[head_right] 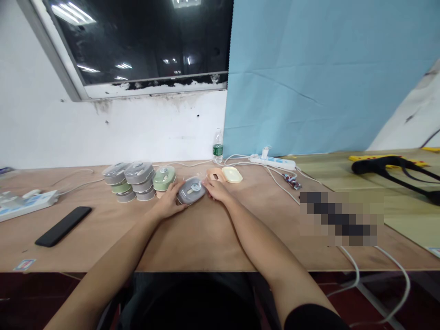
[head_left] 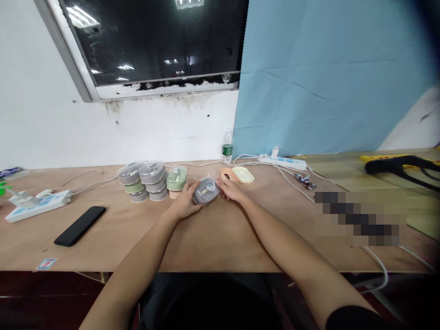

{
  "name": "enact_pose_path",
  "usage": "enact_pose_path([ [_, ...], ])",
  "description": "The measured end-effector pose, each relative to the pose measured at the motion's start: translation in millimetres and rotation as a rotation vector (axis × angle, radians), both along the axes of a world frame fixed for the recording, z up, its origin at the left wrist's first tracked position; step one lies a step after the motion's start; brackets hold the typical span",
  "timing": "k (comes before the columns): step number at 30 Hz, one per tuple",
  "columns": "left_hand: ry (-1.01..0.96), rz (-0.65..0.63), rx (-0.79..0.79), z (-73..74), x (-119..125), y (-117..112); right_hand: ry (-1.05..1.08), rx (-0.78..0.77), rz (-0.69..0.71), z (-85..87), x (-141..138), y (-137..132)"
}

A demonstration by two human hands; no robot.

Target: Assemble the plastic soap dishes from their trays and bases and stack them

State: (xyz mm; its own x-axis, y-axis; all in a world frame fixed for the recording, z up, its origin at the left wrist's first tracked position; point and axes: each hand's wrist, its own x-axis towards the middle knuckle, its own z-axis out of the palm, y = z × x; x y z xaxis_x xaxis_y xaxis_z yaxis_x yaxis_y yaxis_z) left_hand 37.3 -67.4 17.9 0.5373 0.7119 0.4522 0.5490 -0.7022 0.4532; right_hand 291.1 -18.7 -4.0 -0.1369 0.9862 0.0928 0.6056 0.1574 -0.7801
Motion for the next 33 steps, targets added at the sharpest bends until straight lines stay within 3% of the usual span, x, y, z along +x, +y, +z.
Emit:
enact_pose_path([
  [5, 0.046, -0.04, 0.043, 2.3, 1, -1, 0.025, -0.003, -0.004, -1.7, 0, 1],
  [10, 0.089, 0.008, 0.141, 10.6, -1, -5, 0.069, -0.007, -0.013, -1.4, -2, 0],
  [13, 0.044, 0.123, 0.199, 15.5, -5, -5, 0.125, -0.007, -0.03, -0.3, -3, 0],
  [18, -0.178, 0.499, 0.26, 18.4, -16, 3, 0.174, -0.024, -0.054, -3.2, -2, 4],
  [20, -0.23, 0.595, 0.265, 17.6, -21, 7, 0.166, -0.023, -0.052, -5.5, -3, 6],
  [27, -0.266, 0.705, 0.228, 13.7, -29, 15, 0.057, 0.037, -0.004, -13.7, -2, 8],
  [33, -0.195, 0.809, 0.198, 13.3, -27, 16, -0.064, 0.195, 0.013, -19.6, -1, 12],
])
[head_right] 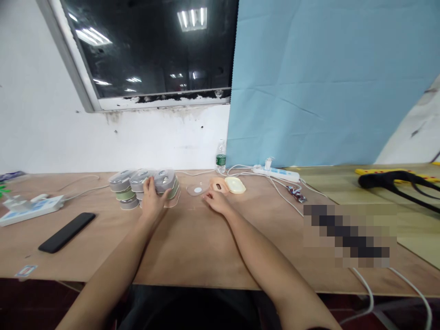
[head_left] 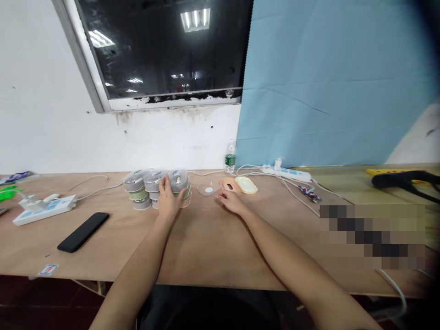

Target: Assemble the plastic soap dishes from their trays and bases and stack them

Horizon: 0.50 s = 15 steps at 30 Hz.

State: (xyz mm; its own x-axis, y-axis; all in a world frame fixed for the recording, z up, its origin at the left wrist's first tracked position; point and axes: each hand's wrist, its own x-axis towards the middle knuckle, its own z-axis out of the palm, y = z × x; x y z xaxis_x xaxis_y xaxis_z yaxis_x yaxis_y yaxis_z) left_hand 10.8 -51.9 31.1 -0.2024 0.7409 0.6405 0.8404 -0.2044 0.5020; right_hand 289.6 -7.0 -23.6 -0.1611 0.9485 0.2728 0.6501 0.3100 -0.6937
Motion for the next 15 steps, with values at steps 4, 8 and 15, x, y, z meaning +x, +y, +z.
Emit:
enact_pose_path([
  [4, 0.003, 0.024, 0.003, -2.1, -1, 3, -0.033, 0.027, 0.001, 1.0, 0, -1],
  [8, -0.015, -0.018, 0.079, -1.9, -2, 4, -0.051, 0.031, 0.001, 4.2, -1, -4],
  [15, -0.031, -0.215, 0.219, -0.3, 3, -6, -0.101, 0.244, -0.265, 15.3, 5, -4],
])
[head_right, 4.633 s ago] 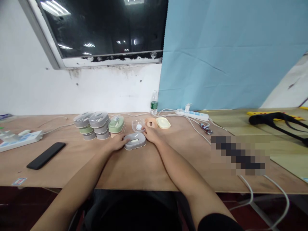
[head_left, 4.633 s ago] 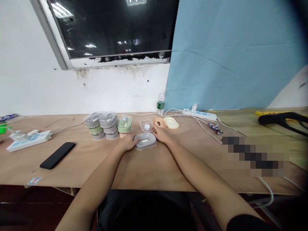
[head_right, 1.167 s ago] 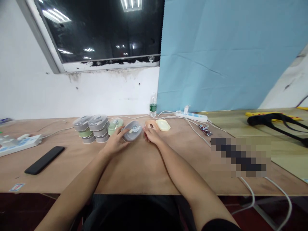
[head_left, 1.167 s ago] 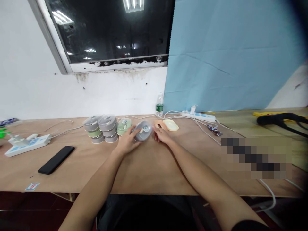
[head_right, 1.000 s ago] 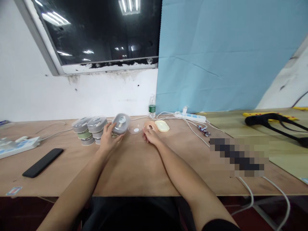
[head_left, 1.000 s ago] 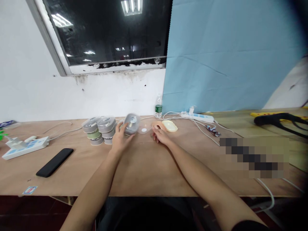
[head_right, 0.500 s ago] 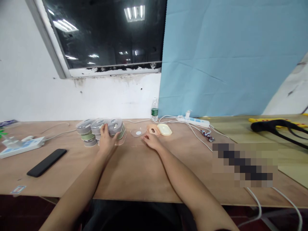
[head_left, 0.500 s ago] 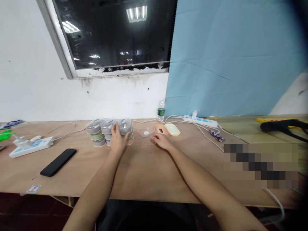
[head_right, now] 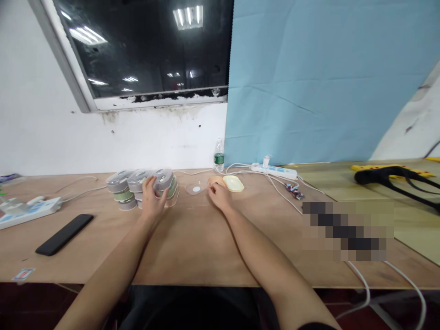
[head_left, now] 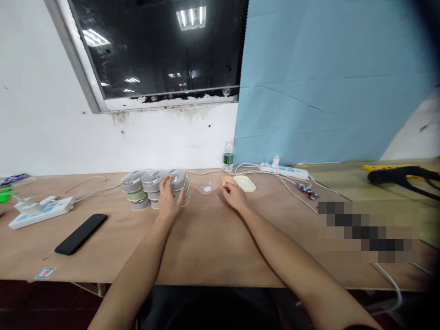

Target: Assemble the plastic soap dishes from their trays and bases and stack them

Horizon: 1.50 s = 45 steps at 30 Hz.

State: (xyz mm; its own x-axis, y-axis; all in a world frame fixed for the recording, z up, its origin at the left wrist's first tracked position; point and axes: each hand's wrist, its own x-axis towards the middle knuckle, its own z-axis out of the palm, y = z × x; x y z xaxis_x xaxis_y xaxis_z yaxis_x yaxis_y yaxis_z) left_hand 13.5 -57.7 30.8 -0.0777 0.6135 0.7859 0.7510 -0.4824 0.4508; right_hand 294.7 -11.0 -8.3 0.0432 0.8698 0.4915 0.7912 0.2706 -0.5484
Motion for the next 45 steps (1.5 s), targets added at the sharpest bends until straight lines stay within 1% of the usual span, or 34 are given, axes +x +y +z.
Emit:
enact_pose_path([
  [3, 0.067, -0.128, -0.024, -1.9, 9, -7, -0.021, 0.138, -0.141, 3.1, 11, 3],
  [6, 0.199, -0.245, -0.103, -2.9, 21, -15, -0.056, 0.178, -0.253, 2.1, 22, 7],
  [8, 0.306, -0.334, -0.167, -3.9, 27, -18, -0.06, 0.15, -0.319, 0.1, 29, 9],
  [10, 0.406, -0.423, -0.238, -6.6, 30, -18, -0.057, 0.08, -0.366, -1.6, 32, 10],
  [12, 0.5, -0.487, -0.342, -11.1, 30, -16, -0.066, -0.012, -0.384, -2.4, 33, 11],
  [14, 0.58, -0.521, -0.462, -16.5, 27, -12, -0.084, -0.089, -0.365, -2.6, 32, 11],
  [16, 0.618, -0.526, -0.54, -21.1, 25, -8, -0.086, -0.136, -0.328, -2.5, 30, 10],
  [19, 0.603, -0.518, -0.58, -24.0, 23, -4, -0.058, -0.176, -0.299, -2.1, 30, 11],
  [22, 0.593, -0.518, -0.593, -23.7, 22, -3, -0.058, -0.163, -0.343, -1.6, 36, 12],
  [26, 0.601, -0.522, -0.585, -22.8, 22, -3, -0.124, -0.124, -0.422, -3.5, 57, 12],
  [30, 0.603, -0.529, -0.588, -22.8, 21, -4, -0.148, -0.209, -0.451, -9.0, 77, 13],
  [32, 0.606, -0.527, -0.593, -22.8, 21, -5, -0.124, -0.251, -0.463, -11.3, 81, 14],
  [34, 0.604, -0.523, -0.599, -22.6, 21, -5, -0.088, -0.259, -0.467, -12.0, 82, 17],
  [36, 0.596, -0.522, -0.604, -22.3, 21, -4, -0.007, -0.216, -0.491, -10.5, 80, 18],
  [38, 0.591, -0.527, -0.607, -22.0, 21, -4, 0.128, -0.114, -0.525, -6.7, 76, 17],
  [40, 0.587, -0.523, -0.605, -22.0, 21, -5, 0.262, 0.012, -0.519, -1.0, 70, 14],
  [43, 0.56, -0.511, -0.606, -23.0, 21, -5, 0.381, 0.174, -0.411, 8.5, 59, 9],
  [45, 0.514, -0.512, -0.617, -24.1, 21, -5, 0.467, 0.214, -0.291, 14.3, 48, 7],
])
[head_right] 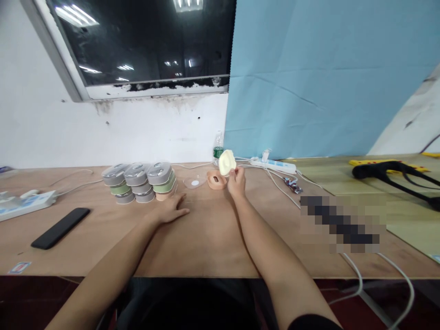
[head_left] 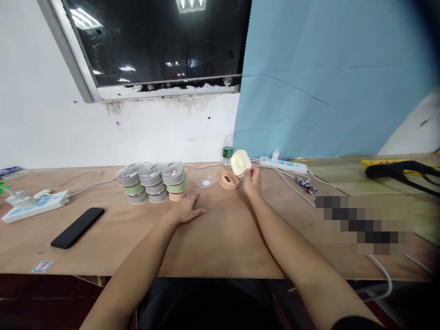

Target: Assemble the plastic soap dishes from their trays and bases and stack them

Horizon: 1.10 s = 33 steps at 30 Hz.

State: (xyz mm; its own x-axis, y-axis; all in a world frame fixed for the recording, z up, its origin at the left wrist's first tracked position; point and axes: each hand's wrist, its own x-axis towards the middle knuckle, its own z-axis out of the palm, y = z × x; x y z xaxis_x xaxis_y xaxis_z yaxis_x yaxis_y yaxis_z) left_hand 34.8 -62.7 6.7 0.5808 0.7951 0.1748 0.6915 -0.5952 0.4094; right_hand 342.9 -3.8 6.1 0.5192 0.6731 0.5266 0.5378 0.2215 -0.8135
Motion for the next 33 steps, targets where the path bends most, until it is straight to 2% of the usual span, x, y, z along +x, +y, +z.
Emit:
enact_pose_path([
  [2, -0.051, 0.027, -0.025, -1.2, 0, 0, 0.153, -0.012, 0.174, 4.7, -14, -1],
  [5, -0.134, 0.09, -0.067, -1.7, 0, 1, 0.411, -0.2, 0.534, 8.3, -36, -6],
  [7, -0.184, 0.11, -0.09, 0.3, 0, 0, 0.461, -0.359, 0.753, 7.7, -46, -11],
  [9, -0.209, 0.064, -0.083, 3.9, 0, -1, 0.391, -0.478, 0.858, 4.7, -52, -16],
  [11, -0.192, -0.027, -0.048, 7.2, 0, -2, 0.22, -0.547, 0.838, 0.7, -53, -19],
  [13, -0.135, -0.071, -0.014, 8.0, 0, -3, -0.038, -0.521, 0.746, -2.8, -52, -21],
  [16, -0.023, 0.005, -0.001, 4.3, 0, -1, -0.416, -0.383, 0.584, -4.7, -49, -21],
  [18, 0.031, 0.038, 0.003, 1.3, 0, 1, -0.53, -0.321, 0.46, -4.4, -48, -20],
  [21, 0.062, 0.028, 0.029, 0.3, 1, 2, -0.533, -0.239, 0.304, -4.9, -45, -17],
  [24, 0.071, 0.023, 0.045, 2.6, 1, 0, -0.523, -0.19, 0.252, -9.6, -40, -10],
  [30, 0.122, 0.116, 0.068, 3.8, 3, -5, -0.503, -0.417, 0.28, -20.3, -30, -1],
  [33, 0.14, 0.176, 0.085, 3.3, 5, -7, -0.442, -0.398, 0.148, -17.8, -30, -2],
])
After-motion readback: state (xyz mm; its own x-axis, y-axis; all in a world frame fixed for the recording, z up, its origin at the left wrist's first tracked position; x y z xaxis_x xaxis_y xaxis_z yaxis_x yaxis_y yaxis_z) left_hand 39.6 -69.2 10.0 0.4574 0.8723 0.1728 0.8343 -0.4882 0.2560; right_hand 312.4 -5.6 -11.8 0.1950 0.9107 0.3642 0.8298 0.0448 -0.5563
